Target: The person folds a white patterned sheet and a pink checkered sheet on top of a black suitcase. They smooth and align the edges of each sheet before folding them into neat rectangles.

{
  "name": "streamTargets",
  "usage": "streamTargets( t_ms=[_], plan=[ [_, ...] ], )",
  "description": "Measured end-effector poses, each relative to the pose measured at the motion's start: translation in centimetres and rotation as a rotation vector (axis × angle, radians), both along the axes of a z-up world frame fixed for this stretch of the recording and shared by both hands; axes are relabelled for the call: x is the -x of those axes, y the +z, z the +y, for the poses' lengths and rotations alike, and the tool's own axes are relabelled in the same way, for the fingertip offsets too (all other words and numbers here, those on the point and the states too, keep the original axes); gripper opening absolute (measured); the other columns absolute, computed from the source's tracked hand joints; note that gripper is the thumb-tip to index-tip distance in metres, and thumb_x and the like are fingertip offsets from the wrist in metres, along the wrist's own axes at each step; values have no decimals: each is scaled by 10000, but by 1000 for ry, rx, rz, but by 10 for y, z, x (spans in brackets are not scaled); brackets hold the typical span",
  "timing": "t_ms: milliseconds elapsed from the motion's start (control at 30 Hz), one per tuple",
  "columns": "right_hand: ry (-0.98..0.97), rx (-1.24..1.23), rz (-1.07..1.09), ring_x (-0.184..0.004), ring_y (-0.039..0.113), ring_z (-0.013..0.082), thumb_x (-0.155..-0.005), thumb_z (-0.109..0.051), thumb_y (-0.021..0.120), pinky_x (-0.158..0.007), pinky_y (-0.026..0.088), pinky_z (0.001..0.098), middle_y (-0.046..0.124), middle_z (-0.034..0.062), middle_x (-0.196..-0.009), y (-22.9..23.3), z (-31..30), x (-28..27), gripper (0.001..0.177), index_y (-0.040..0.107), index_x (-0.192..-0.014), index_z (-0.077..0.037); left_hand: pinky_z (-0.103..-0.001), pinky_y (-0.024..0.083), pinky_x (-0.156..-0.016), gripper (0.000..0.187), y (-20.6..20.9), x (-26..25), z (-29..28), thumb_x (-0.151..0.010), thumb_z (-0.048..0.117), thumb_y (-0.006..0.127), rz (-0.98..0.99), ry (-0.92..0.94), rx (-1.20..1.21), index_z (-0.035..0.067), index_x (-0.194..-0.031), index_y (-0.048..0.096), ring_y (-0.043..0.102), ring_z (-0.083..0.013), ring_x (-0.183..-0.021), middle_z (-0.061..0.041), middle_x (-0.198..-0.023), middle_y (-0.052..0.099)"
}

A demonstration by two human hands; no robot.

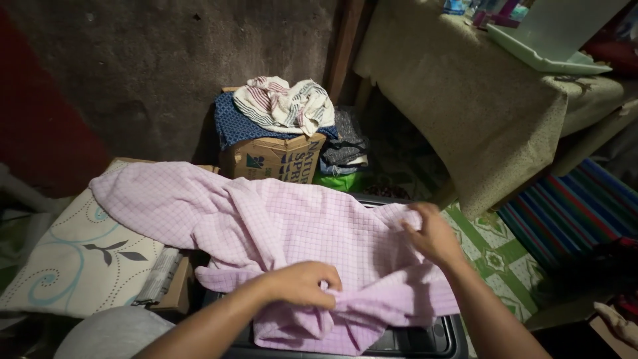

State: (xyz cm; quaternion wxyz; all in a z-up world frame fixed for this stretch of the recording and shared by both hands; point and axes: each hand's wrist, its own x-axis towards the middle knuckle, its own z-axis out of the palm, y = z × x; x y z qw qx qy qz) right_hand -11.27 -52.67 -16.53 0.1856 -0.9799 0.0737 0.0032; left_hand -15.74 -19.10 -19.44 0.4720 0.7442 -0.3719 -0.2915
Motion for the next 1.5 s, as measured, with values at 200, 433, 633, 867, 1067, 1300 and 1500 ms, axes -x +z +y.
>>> streamTargets(
  t_ms=[200, 433, 633, 867, 1067, 1300, 1500],
  plan=[
    [-166, 7, -86, -1080, 698, 388, -753, -394, 848, -970, 548, 478, 706, 250, -1190, -53, -63, -29, 816, 533, -1419, -42, -342, 527, -631, 321, 17, 7, 7, -737, 281, 743, 5, -16, -173, 8, -907, 740, 661, -189, -662, -111, -726, 705],
    [-376, -377, -481, -878, 735, 332, -1020, -218, 601, -787, 605, 482, 717, 227, -1053, 7, -31, -11, 496, 472, -1461, -29, -342, 538, -650, 278, 18, 1, 11, -749, 231, 671, -42, 90, -18, 25, -920, 747, 675, -197, -663, -121, -743, 721],
    [260, -207, -603, -973, 678, 265, -817, -251, 761, -746, 610, 404, 532, 257, -1384, 43, 34, 24, 752, 430, -1456, -31, -307, 536, -704, 271, 28, -2, 8, -847, 243, 721, -80, 290, 210, 1, -966, 693, 657, -125, -763, -103, -816, 725],
    [592, -411, 163, -983, 711, 207, -787, -273, 820, -884, 569, 360, 749, 69, -1072, 60, 108, 80, 561, 671, -1303, -110, -304, 513, -682, 271, 42, 7, 4, -928, 287, 693, -66, 266, 208, 21, -977, 689, 627, -112, -740, -65, -791, 687],
    [527, -12, 77, -904, 695, 215, -836, -209, 777, -855, 561, 380, 758, 91, -918, 80, 91, 53, 236, 771, -1043, -96, -356, 503, -613, 300, 64, 1, 6, -934, 327, 672, -75, 406, 1, 30, -895, 667, 617, -153, -657, -85, -744, 662],
    [-4, 37, -4, -890, 706, 233, -859, -156, 816, -872, 575, 395, 748, 78, -990, 109, 20, 38, 279, 777, -1135, -142, -383, 525, -646, 301, 83, -10, 22, -912, 352, 674, -306, 598, 46, 50, -900, 673, 675, -247, -661, -149, -753, 712],
    [-119, 77, 60, -1001, 764, 238, -848, -80, 757, -907, 610, 408, 785, 122, -1129, 111, -30, 41, 360, 749, -1206, -119, -400, 514, -644, 335, 98, -8, 31, -912, 361, 681, -336, 710, -36, 29, -894, 638, 674, -294, -639, -189, -736, 696]
  ],
)
